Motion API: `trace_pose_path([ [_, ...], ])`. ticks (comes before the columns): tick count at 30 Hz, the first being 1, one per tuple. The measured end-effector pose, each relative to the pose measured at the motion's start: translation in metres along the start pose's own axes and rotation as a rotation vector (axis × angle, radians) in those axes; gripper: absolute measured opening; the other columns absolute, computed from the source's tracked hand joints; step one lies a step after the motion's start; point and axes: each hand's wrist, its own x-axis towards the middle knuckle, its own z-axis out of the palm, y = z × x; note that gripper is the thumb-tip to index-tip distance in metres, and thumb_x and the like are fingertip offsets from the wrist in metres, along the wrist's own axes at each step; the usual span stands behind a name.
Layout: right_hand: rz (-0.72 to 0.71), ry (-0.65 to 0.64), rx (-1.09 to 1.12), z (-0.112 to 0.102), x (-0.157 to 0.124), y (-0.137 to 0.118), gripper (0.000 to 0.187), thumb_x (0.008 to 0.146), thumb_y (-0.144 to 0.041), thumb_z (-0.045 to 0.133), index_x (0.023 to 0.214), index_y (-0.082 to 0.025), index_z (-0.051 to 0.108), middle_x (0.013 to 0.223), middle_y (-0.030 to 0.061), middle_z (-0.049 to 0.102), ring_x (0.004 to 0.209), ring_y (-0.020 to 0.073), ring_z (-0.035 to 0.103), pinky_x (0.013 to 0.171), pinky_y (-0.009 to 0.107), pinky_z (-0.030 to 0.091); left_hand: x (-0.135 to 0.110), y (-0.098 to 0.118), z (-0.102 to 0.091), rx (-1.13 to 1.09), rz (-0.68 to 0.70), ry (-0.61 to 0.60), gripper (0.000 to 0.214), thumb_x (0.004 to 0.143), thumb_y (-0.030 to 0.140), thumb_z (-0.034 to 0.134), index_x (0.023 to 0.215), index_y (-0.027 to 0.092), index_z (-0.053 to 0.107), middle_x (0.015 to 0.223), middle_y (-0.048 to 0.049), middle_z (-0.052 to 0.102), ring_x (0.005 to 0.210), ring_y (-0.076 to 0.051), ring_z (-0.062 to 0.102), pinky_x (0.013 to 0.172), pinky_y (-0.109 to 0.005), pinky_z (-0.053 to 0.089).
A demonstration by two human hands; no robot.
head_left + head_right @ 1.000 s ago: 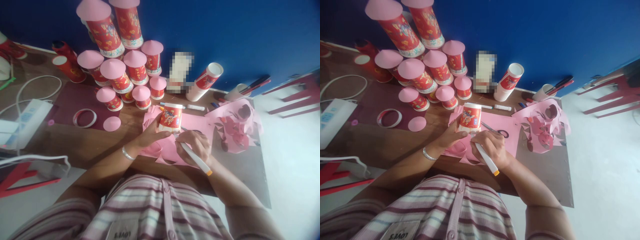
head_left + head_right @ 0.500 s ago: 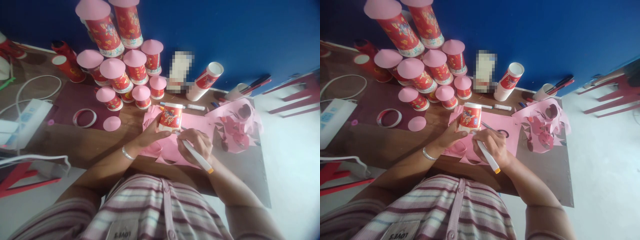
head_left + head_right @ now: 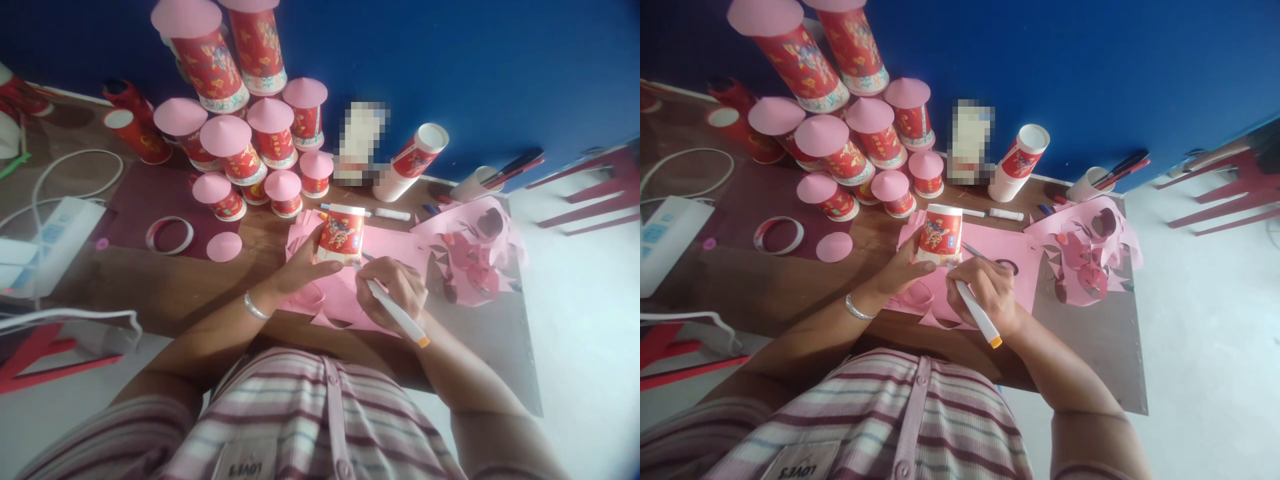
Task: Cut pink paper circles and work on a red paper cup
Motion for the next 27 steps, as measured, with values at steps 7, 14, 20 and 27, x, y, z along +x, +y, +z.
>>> trace_pose_path([
  [7, -0.014, -0.018, 0.025, 0.0007, 0.0012, -0.0023, 0.020, 0.089, -0.005, 0.062, 0.096, -0.023, 0.058, 0.071, -0.0033, 0.069, 0.057, 0.0119, 0.066, 0.055, 0.024, 0.054, 0.0008, 0.0011, 0.0004, 0.043, 0.016, 0.015, 0.070, 0.081, 0.038, 0.089, 0.142, 0.026, 0.056, 0.128, -0.0101, 0.075, 0.116, -0.030, 0.074, 0.102, -0.047, 0.059],
  [14, 0.018, -0.077, 0.034, -0.0025, 0.0026, -0.0036, 0.021, 0.088, -0.004, 0.062, 0.095, -0.022, 0.056, 0.074, -0.0017, 0.071, 0.062, 0.0112, 0.069, 0.059, 0.022, 0.054, 0.0013, 0.0004, 0.0001, 0.055, -0.001, 0.047, 0.072, 0.077, 0.034, 0.092, 0.140, 0.025, 0.057, 0.131, -0.0106, 0.074, 0.120, -0.031, 0.072, 0.103, -0.046, 0.058],
  [20, 0.027, -0.105, 0.036, -0.0044, 0.0046, -0.0044, 0.018, 0.090, -0.007, 0.060, 0.094, -0.023, 0.056, 0.074, -0.0023, 0.070, 0.060, 0.0117, 0.068, 0.056, 0.023, 0.053, -0.0004, 0.0017, 0.0016, -0.009, 0.007, 0.010, 0.066, 0.081, 0.030, 0.089, 0.140, 0.028, 0.059, 0.132, -0.0089, 0.073, 0.121, -0.031, 0.072, 0.105, -0.048, 0.059],
  [27, 0.009, -0.086, 0.036, -0.0038, 0.0041, -0.0033, 0.017, 0.090, -0.007, 0.061, 0.094, -0.023, 0.056, 0.072, -0.0026, 0.069, 0.058, 0.0119, 0.066, 0.055, 0.024, 0.053, -0.0023, 0.0005, -0.0013, -0.027, 0.004, -0.009, 0.067, 0.083, 0.031, 0.087, 0.144, 0.030, 0.058, 0.132, -0.0086, 0.074, 0.121, -0.031, 0.072, 0.106, -0.049, 0.059],
])
